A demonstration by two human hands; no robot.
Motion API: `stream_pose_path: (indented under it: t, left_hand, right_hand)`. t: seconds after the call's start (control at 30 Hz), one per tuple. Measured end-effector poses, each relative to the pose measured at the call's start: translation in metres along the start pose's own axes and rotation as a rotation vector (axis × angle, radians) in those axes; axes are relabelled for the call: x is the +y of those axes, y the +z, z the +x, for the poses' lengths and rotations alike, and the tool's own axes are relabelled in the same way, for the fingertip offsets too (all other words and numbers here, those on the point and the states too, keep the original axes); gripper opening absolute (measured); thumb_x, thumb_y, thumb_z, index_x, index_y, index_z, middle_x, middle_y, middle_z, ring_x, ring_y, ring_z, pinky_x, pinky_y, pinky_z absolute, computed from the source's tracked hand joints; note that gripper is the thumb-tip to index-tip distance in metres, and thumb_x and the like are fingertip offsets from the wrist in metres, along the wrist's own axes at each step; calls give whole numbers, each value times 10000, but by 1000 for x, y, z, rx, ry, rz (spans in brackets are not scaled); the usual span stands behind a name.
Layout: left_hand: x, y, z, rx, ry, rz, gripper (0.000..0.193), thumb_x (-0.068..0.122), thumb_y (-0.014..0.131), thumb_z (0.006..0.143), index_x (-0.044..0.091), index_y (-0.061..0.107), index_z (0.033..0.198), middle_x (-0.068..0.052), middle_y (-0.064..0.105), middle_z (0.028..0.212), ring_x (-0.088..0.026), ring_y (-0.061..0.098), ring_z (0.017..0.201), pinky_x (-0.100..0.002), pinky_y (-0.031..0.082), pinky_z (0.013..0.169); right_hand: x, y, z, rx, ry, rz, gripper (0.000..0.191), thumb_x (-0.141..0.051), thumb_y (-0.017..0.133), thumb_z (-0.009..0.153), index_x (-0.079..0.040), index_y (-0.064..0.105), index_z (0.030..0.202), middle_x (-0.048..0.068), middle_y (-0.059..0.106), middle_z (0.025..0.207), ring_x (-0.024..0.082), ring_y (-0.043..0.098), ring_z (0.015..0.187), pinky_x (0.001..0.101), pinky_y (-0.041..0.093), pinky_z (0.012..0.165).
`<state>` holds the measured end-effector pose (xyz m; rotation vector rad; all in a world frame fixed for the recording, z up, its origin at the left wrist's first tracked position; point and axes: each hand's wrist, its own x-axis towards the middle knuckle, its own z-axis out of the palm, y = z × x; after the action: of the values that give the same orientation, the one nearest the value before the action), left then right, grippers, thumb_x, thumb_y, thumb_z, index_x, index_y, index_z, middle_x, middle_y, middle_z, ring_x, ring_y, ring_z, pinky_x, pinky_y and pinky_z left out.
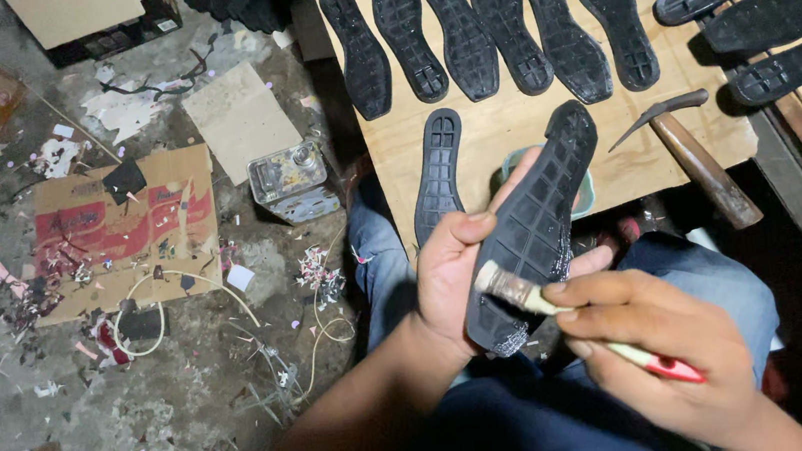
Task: The person applies a white adhesive to the bottom of black shoe soles using a brush. They repeatedly dip the brush into a small container and spread the glue across the sole surface, then place the treated soles on a wooden table.
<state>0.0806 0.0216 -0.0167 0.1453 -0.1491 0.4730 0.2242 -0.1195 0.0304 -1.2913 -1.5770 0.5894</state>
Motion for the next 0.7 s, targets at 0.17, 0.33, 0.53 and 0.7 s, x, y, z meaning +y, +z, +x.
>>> stream_pose_path:
  t: [0.17,0.33,0.53,0.7]
  left_hand:
    - [1,-2,4,94,52,-76,763,256,476,985,168,264,1713,-53,377,1669,-204,441,1452,-694,152,1276]
    - [7,-2,6,102,100,-108,743,260,460,969,201,273,1686,-29,346,1691,-217,409,1493,-681,142,1267]
    - [9,1,6,68,96,-119,765,262,464,962,185,272,1698,-41,338,1703,-214,392,1514,-674,131,1281]
    - [17,1,7,15,145,-104,786,271,470,948,155,253,1694,-51,337,1708,-237,390,1521,-668,119,1288]
  right_hand:
    - [-8,1,6,-109,-130,-27,268,25,723,806,16,709,1073,184,716,1195,268,744,1069,316,600,896]
    - [-16,-5,7,-231,-176,48,211,31,705,836,21,706,1047,183,717,1169,268,760,1048,324,594,895]
    - [-16,-7,7,-122,-169,32,190,10,720,856,27,700,1044,198,726,1179,258,730,1047,326,622,898]
    - [-10,-9,1,-185,-144,-1,191,8,720,811,-4,712,1002,170,732,1116,254,738,1021,318,601,877]
